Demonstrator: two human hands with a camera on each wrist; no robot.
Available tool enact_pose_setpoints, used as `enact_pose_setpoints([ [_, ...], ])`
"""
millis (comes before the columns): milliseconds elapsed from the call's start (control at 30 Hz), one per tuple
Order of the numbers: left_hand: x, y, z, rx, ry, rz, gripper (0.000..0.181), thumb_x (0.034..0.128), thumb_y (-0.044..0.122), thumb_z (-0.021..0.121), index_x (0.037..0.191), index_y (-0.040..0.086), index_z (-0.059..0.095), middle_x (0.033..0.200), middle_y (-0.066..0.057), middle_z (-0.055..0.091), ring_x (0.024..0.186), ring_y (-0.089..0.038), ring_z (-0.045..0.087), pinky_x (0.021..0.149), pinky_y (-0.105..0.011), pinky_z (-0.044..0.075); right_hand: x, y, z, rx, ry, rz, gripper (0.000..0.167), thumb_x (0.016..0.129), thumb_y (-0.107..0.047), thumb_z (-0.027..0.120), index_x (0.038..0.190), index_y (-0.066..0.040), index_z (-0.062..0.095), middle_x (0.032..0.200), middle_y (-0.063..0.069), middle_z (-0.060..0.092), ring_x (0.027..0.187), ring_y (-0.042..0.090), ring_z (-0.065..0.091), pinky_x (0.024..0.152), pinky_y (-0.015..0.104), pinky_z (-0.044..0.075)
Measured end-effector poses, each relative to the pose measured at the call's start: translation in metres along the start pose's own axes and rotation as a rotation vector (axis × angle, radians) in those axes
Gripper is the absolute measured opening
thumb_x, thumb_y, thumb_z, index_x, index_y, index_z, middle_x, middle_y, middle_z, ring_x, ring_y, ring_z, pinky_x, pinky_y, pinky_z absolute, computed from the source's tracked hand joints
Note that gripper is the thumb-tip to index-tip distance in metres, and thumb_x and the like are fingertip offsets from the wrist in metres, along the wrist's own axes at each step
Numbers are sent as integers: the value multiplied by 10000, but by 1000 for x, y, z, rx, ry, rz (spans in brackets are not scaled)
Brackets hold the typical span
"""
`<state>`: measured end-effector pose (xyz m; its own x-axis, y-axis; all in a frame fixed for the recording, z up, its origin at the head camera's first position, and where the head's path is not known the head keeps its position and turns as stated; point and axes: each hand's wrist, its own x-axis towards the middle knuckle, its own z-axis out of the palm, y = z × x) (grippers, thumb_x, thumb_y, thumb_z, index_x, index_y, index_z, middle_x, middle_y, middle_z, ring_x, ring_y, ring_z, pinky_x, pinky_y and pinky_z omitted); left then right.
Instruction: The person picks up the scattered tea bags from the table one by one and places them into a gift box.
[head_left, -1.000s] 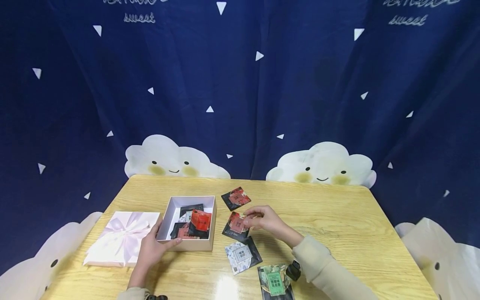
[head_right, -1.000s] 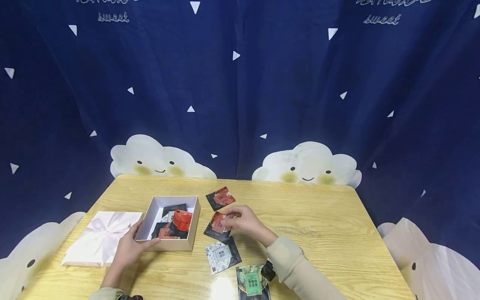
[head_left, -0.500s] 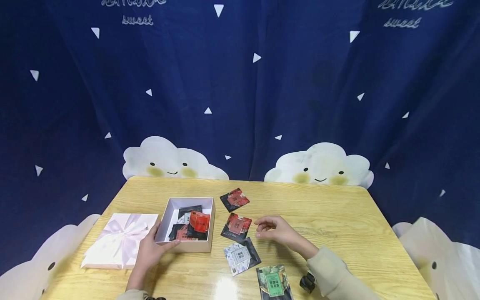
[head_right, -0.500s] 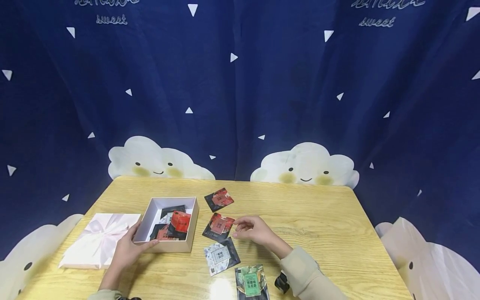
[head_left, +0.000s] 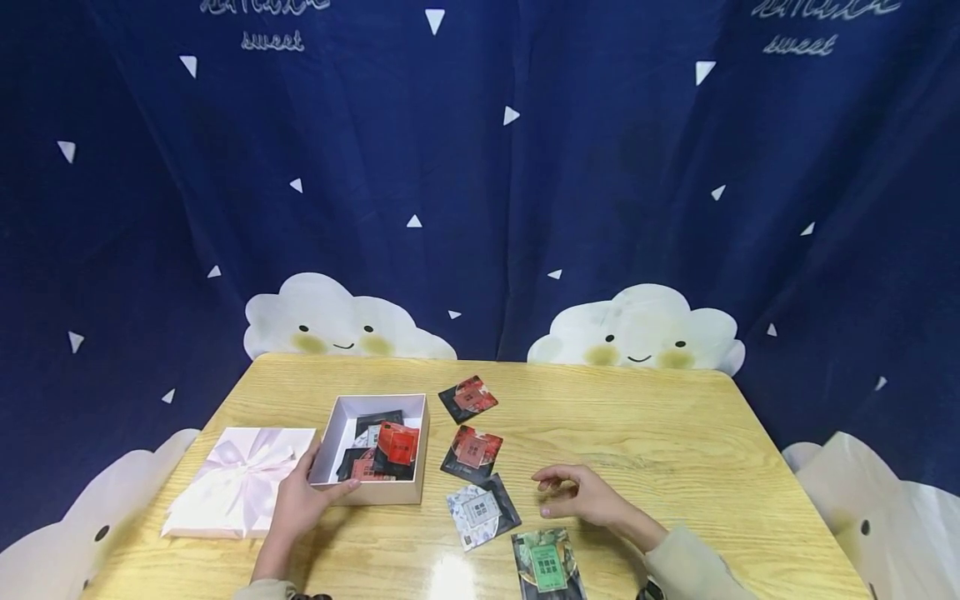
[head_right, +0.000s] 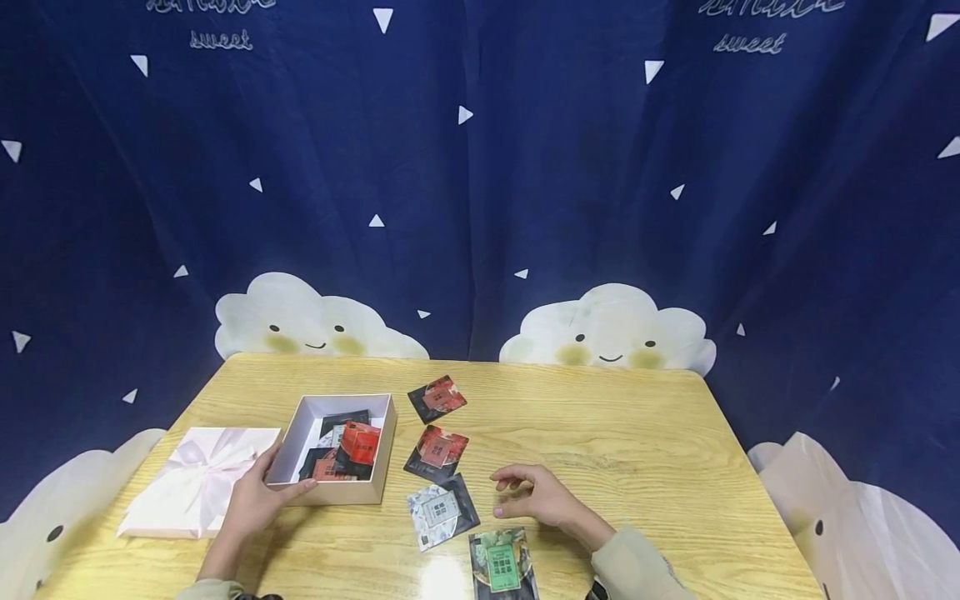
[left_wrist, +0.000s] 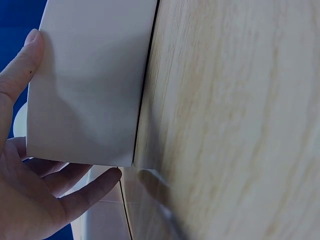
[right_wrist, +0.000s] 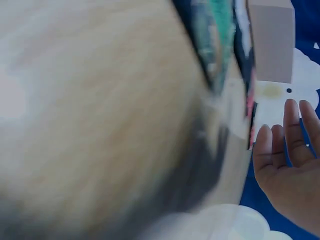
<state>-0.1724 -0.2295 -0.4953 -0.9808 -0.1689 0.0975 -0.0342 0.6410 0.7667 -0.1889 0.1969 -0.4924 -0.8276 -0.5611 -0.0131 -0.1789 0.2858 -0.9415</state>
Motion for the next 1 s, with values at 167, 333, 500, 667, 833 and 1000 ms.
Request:
enact_pose_setpoints([
  [167, 0, 0, 0, -5, 5, -2, 964, 651, 305, 820, 1350, -114, 304, 1287, -356, 394, 1164, -481, 405, 968, -534, 337, -13, 14, -1, -85, -45, -40, 524, 752, -168, 745, 1204, 8, 544, 1155, 177, 551, 1030, 289, 477, 835, 341, 437],
  [333, 1, 0, 0, -7, 3, -1, 970, 653, 310, 818, 1353, -115, 299, 1287, -358, 391, 1167, -483, 400, 973, -533, 332, -23, 30, 0, -212, -74, -113, 567, 730, -206, 765, 1230, -65, 540, 1222, 86, 515, 1075, 140, 374, 889, 311, 342],
  [500, 1, -1, 0, -6, 1, -2, 986, 653, 313, 818, 1368, -101, 280, 1295, -357, 381, 1176, -484, 388, 982, -532, 319, -25, 36, 7, -257, -83, -122, 638, 693, -238, 789, 1259, -93, 533, 1219, 38, 469, 1090, 145, 305, 895, 373, 302],
  [667, 0, -2, 0, -8, 4, 1, 993, 651, 309, 821, 1372, -99, 274, 1295, -358, 380, 1176, -485, 388, 978, -534, 321, -25, 40, 12, -330, -69, -172, 682, 662, -308, 799, 1253, -87, 541, 1192, 24, 466, 1066, 150, 304, 873, 350, 312],
  [833, 1, -3, 0, -4, 4, 5, 987, 653, 304, 819, 1371, -100, 275, 1292, -362, 381, 1173, -486, 390, 977, -535, 324, -25, 43, 12, -338, -86, -192, 633, 683, -335, 777, 1225, -84, 568, 1187, 37, 454, 1056, 158, 306, 888, 342, 316],
  [1000, 1, -2, 0, -3, 6, 4, 966, 653, 303, 819, 1349, -118, 300, 1289, -360, 386, 1163, -481, 406, 965, -529, 344, -25, 41, 12, -341, -94, -221, 523, 692, -333, 762, 1144, -117, 612, 1165, 89, 447, 1045, 222, 303, 869, 345, 310],
])
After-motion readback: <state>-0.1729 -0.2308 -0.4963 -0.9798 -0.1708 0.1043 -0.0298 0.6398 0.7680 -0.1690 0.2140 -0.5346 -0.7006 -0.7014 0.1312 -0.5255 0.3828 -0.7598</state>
